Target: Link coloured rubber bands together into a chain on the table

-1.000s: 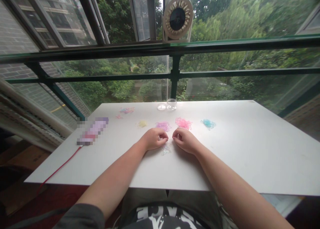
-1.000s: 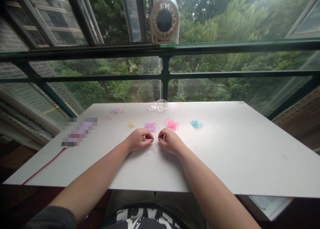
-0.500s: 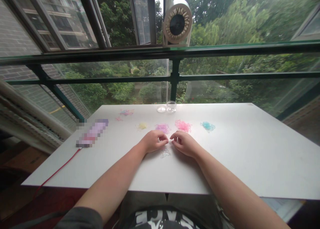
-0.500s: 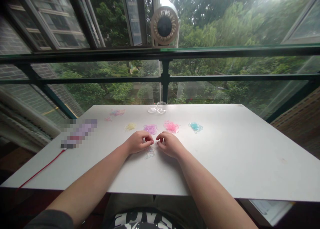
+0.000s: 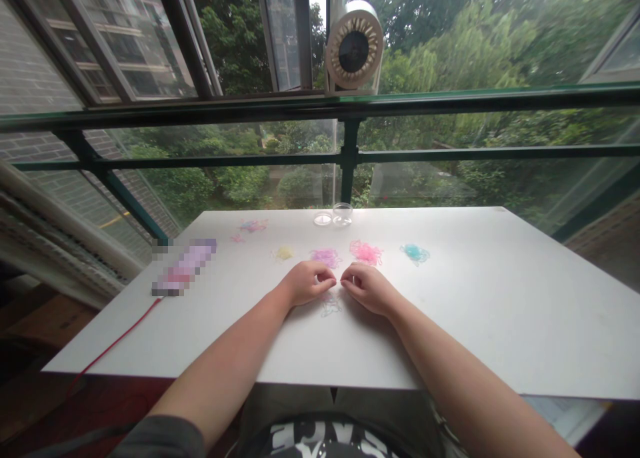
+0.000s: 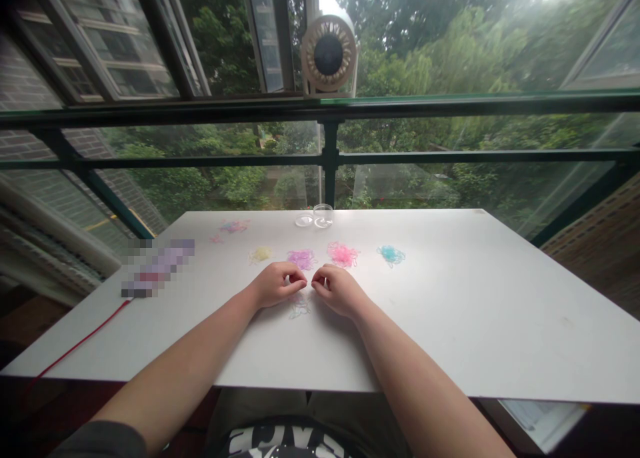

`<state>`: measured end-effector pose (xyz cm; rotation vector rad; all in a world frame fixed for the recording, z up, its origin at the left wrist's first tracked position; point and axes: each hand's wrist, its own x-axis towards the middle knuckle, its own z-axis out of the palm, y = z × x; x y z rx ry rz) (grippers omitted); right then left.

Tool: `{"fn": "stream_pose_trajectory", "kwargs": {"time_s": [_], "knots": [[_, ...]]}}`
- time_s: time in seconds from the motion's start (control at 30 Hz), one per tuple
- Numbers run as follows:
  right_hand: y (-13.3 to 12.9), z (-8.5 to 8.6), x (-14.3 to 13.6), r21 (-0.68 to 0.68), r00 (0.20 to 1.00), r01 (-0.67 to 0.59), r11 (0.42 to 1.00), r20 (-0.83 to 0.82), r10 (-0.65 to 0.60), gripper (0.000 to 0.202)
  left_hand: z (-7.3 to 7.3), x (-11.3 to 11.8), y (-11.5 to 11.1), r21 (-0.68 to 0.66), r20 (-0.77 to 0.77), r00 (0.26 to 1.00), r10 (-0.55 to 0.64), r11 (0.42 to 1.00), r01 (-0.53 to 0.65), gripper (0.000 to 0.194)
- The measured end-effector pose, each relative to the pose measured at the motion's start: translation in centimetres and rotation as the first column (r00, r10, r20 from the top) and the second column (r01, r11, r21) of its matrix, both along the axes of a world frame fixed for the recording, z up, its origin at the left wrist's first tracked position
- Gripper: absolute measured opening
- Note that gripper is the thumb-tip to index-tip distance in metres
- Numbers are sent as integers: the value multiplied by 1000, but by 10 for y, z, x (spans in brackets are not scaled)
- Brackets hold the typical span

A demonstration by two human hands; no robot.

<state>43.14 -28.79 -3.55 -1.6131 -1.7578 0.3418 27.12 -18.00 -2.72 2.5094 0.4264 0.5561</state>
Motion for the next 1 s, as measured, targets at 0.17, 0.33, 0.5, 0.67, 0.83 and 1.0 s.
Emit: {"fn": "stream_pose_trajectory", "kwargs": {"time_s": [0.17, 0.33, 0.5, 0.67, 0.83, 1.0], "knots": [[1, 0, 1, 10, 1000, -1, 1000, 5, 1, 8, 0, -1, 2, 6, 3, 1000, 3, 1000, -3, 16], [1, -1, 1, 22, 1000, -2, 1000, -13, 2, 8, -1, -2, 4, -2, 6, 1000, 26, 1000, -26, 17], [0, -1, 0, 4, 998, 0, 1000, -55, 0, 7, -1, -2, 2, -11, -7, 1000, 8, 1000, -8, 18], [1, -1, -1, 6, 1000, -5, 1000, -28, 5, 8, 2, -1, 1, -12, -35, 999, -31, 999, 31, 18], [1, 0, -2, 1, 1000, -2, 1000, -29, 2, 8, 3, -1, 2, -11, -21, 999, -28, 1000, 27, 18], [1, 1, 0, 5, 999, 13, 1000, -32, -12, 7, 1, -1, 4, -10, 2, 1000, -18, 1000, 18, 17]]}}
